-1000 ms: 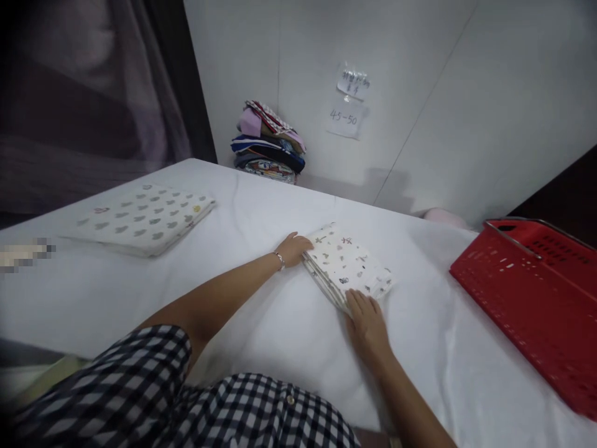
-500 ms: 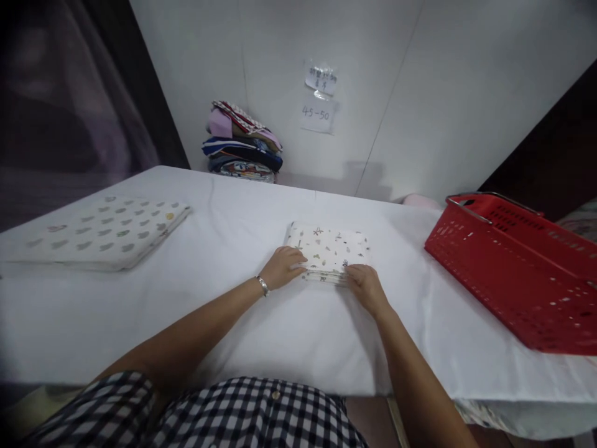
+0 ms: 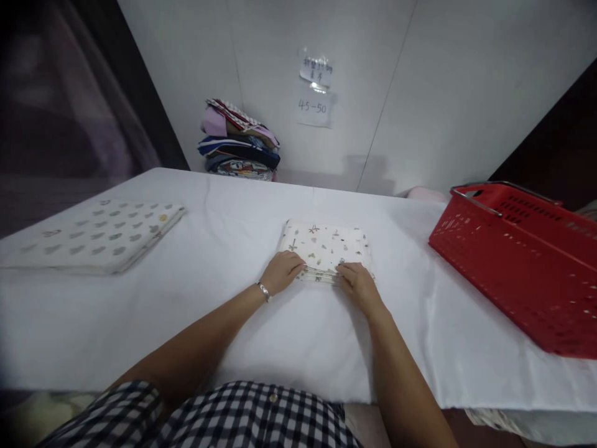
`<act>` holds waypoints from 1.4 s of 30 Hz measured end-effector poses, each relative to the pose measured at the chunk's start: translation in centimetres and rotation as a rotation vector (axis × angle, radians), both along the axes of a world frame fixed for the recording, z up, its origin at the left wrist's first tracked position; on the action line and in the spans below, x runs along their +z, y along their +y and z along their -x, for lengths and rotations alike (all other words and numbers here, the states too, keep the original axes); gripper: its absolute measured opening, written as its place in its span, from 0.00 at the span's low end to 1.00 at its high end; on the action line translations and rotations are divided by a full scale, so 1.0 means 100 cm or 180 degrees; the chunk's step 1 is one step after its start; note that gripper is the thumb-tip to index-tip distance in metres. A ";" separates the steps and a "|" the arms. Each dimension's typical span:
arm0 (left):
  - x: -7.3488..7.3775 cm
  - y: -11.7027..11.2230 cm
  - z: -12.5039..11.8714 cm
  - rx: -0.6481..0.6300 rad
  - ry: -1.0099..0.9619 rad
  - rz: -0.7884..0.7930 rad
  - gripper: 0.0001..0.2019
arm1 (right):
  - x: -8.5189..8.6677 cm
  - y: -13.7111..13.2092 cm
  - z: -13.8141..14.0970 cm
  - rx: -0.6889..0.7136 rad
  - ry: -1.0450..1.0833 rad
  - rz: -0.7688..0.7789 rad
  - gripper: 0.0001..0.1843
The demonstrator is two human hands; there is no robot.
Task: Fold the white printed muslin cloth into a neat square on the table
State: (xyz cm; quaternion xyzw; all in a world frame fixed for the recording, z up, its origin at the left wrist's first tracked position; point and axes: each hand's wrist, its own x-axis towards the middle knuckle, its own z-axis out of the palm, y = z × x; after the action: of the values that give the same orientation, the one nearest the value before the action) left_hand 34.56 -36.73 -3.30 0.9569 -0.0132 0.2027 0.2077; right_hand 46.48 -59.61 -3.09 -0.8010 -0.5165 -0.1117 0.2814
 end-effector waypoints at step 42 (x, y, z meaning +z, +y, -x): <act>-0.006 -0.013 0.009 -0.0017 -0.0223 -0.0719 0.09 | -0.011 -0.002 0.007 0.0055 -0.0289 -0.0130 0.12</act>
State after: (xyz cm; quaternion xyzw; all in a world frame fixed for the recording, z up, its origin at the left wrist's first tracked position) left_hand 33.66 -38.04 -3.86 0.9665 -0.0458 0.2327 0.0985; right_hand 45.82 -59.80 -4.16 -0.7847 -0.5332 -0.1560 0.2751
